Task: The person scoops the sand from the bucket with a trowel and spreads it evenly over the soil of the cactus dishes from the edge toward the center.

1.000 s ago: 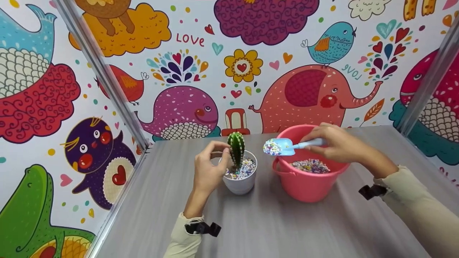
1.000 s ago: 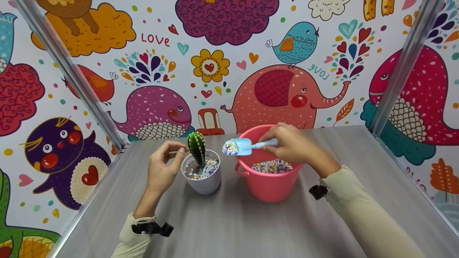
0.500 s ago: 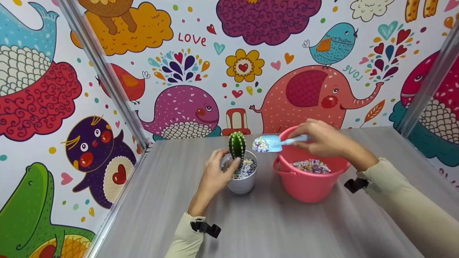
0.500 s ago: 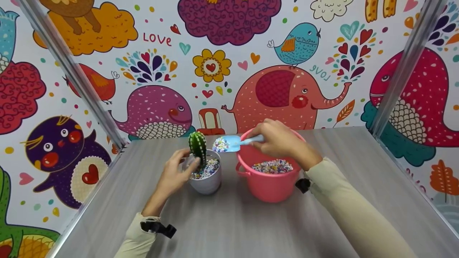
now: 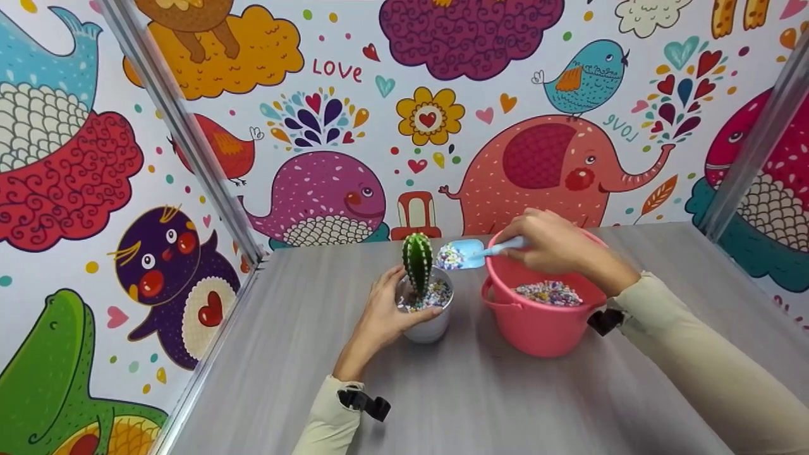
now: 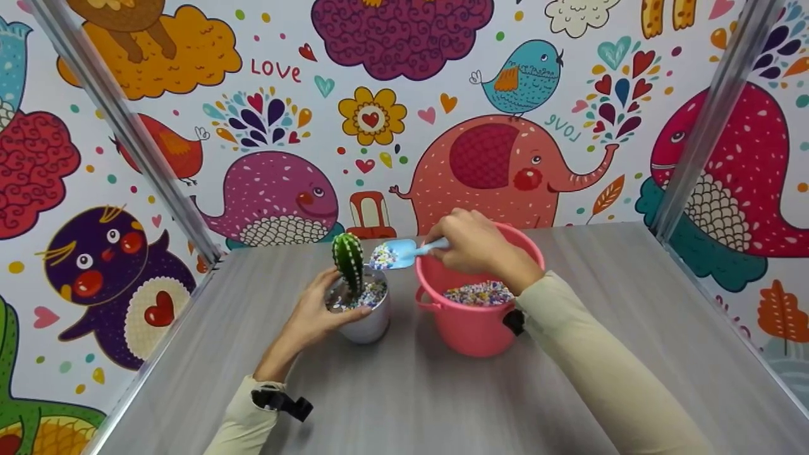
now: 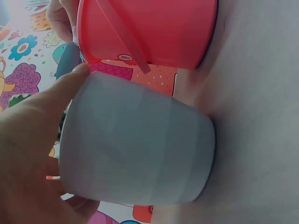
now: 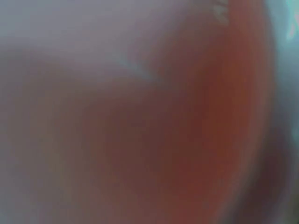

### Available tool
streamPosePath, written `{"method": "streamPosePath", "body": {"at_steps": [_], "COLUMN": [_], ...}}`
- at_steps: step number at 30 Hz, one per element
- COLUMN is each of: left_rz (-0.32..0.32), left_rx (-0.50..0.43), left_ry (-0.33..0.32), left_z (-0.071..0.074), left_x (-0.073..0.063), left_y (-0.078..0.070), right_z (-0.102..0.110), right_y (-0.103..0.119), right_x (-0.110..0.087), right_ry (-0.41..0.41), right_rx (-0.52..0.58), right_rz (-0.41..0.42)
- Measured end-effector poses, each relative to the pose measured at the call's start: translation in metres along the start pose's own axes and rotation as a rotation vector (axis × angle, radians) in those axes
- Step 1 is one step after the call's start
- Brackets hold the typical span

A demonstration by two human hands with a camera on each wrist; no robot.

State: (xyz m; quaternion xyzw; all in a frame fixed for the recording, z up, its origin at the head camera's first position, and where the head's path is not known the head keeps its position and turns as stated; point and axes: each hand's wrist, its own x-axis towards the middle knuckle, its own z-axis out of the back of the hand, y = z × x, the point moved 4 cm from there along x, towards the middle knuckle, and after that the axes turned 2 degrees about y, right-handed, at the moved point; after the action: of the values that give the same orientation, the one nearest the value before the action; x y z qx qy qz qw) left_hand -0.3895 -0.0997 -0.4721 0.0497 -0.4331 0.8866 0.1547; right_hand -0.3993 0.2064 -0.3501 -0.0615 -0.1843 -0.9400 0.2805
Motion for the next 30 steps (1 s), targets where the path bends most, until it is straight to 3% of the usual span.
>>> {"method": "streamPosePath", "body": {"at_steps": [18,30], "left_rz": [0.005,-0.016], "left_rx": [-0.058,-0.143], "left_ry": [0.056,0.116], "left_z": [0.002,0.003], "left_x": [0.001,0.004], "left_y": [0.008,0.015], "right_z": [0.002,0.001], "right_y": [0.014,0.019], "right_x": [0.007,0.009], "right_ry": [-0.067,-0.054], "right_rx": [-0.134,-0.204], "right_rz": [0.089,0.063]}}
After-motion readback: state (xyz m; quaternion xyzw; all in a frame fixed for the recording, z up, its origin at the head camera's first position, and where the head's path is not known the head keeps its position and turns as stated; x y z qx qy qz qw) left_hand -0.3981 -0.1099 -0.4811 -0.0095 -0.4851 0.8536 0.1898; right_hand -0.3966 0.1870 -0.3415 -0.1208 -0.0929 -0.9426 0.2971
